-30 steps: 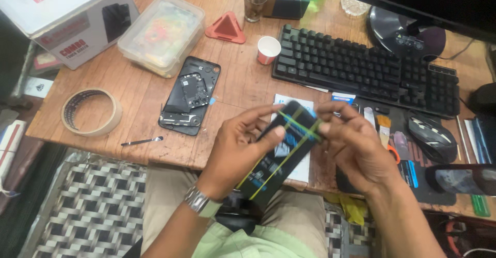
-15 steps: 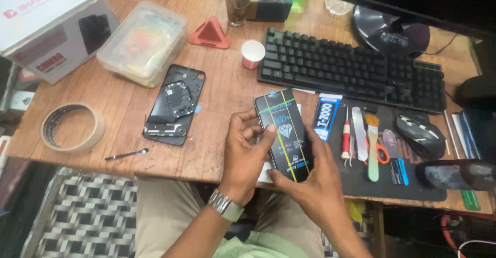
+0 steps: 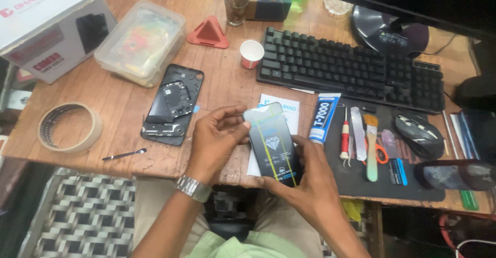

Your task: The person retrieves a smartphone from a plastic container and places it on the table. They then take a yellow rubber band from a bag and wrap it around the phone multiple times to secure it. The person repeats the process with a second rubber band, crossing it over the first to hold the phone firmly.

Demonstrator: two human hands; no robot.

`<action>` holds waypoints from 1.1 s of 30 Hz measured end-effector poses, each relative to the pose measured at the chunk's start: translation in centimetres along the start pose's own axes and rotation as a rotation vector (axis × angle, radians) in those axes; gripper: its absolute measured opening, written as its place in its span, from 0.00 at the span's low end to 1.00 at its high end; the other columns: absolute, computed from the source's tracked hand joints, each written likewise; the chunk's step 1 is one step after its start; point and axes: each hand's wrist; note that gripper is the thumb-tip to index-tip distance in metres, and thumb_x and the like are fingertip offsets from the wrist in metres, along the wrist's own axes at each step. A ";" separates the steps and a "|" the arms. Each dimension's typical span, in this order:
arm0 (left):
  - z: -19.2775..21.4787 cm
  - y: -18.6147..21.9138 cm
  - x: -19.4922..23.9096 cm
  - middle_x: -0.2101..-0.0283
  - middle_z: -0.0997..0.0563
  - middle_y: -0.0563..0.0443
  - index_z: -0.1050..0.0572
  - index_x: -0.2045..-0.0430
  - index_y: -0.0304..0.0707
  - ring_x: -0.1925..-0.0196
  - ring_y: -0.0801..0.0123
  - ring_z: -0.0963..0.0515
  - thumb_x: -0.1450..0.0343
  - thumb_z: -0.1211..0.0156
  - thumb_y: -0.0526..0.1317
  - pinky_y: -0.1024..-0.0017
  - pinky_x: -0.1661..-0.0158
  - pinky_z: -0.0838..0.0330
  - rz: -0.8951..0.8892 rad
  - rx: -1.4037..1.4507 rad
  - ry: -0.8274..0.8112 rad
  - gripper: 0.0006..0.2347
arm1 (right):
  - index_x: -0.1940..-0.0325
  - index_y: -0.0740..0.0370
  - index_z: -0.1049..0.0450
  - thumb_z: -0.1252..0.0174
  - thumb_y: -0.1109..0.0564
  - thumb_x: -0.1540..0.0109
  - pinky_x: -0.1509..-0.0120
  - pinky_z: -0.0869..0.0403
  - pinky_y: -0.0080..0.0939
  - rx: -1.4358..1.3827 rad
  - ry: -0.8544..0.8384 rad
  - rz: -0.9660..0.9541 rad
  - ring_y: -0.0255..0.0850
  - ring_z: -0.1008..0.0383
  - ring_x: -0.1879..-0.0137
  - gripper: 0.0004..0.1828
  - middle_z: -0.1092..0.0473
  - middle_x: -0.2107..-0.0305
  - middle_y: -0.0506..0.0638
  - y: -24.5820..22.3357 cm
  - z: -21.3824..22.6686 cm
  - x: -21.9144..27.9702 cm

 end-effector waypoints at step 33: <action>-1.3 1.4 1.6 0.63 0.13 0.49 0.19 0.56 0.34 0.63 0.74 0.15 0.44 0.22 0.36 0.75 0.59 0.20 -0.119 -0.591 0.115 0.22 | 0.53 0.58 0.30 0.28 0.58 0.49 0.46 0.29 0.45 -0.030 -0.075 0.340 0.40 0.27 0.53 0.24 0.24 0.58 0.44 2.6 2.4 -8.9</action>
Point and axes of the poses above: each hand's wrist, its own x-axis away from the middle knuckle, its own z-axis out of the back of the hand, y = z × x
